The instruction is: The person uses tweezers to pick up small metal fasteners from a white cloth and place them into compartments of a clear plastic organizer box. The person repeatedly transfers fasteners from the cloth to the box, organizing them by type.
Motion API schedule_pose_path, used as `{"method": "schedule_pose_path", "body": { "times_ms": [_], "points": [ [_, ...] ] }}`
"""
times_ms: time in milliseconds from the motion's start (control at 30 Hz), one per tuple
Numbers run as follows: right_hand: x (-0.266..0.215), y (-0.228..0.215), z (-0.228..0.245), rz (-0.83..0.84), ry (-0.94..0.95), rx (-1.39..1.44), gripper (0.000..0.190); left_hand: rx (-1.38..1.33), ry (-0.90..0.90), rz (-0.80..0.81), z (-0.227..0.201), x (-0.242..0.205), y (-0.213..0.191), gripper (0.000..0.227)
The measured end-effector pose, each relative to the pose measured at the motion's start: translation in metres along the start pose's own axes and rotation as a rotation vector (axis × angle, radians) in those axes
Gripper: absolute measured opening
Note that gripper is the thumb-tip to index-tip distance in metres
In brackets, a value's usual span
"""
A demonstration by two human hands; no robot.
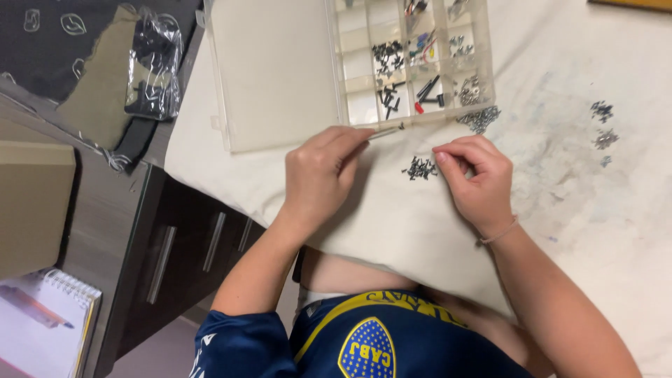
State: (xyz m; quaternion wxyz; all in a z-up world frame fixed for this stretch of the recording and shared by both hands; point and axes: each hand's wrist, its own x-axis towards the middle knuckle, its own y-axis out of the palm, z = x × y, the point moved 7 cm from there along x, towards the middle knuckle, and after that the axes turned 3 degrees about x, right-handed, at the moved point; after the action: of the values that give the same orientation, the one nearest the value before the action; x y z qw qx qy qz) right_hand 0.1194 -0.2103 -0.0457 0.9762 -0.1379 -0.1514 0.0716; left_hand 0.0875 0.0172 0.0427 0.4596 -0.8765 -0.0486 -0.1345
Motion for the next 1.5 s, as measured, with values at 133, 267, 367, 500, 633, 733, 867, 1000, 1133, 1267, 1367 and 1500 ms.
{"method": "schedule_pose_path", "body": {
  "times_ms": [133,267,367,500,633,733,867,1000,1133,1267,1367,1500],
  "points": [
    [-0.002,0.0,0.003,-0.02,0.004,-0.004,0.007,0.054,-0.017,-0.135,0.012,0.042,-0.005,0.013],
    [0.002,-0.001,0.001,-0.062,0.049,0.016,0.008,0.18,0.043,-0.169,0.018,0.074,0.01,0.014],
    [0.001,-0.001,-0.006,-0.068,0.096,0.028,0.008,0.227,0.009,-0.135,0.025,0.082,0.021,0.015],
    [-0.001,0.002,-0.015,-0.036,0.135,0.039,0.007,0.344,-0.083,-0.009,0.046,0.085,0.039,0.017],
    [-0.003,0.003,-0.017,-0.029,0.137,0.032,0.006,0.393,-0.1,0.035,0.043,0.087,0.038,0.018],
    [-0.002,0.003,-0.018,-0.029,0.134,0.041,0.007,0.379,-0.084,-0.005,0.034,0.085,0.026,0.02],
    [-0.001,-0.002,-0.022,-0.064,0.156,0.103,0.007,0.322,-0.031,-0.025,0.017,0.059,0.015,0.023],
    [-0.002,-0.013,-0.035,-0.138,0.186,0.285,0.008,0.088,-0.002,0.084,0.005,0.005,0.034,0.022],
    [-0.002,-0.013,-0.038,-0.163,0.207,0.414,0.013,0.041,-0.03,0.238,-0.001,-0.026,0.057,0.018],
    [-0.007,-0.014,-0.042,-0.22,0.177,0.486,0.028,0.069,-0.156,0.316,0.005,-0.036,0.064,0.02],
    [-0.005,-0.014,-0.043,-0.219,0.193,0.495,0.034,0.06,-0.25,0.344,0.006,-0.031,0.064,0.022],
    [-0.005,-0.015,-0.04,-0.22,0.188,0.483,0.034,0.057,-0.267,0.355,0.001,-0.025,0.068,0.023]
  ]
}}
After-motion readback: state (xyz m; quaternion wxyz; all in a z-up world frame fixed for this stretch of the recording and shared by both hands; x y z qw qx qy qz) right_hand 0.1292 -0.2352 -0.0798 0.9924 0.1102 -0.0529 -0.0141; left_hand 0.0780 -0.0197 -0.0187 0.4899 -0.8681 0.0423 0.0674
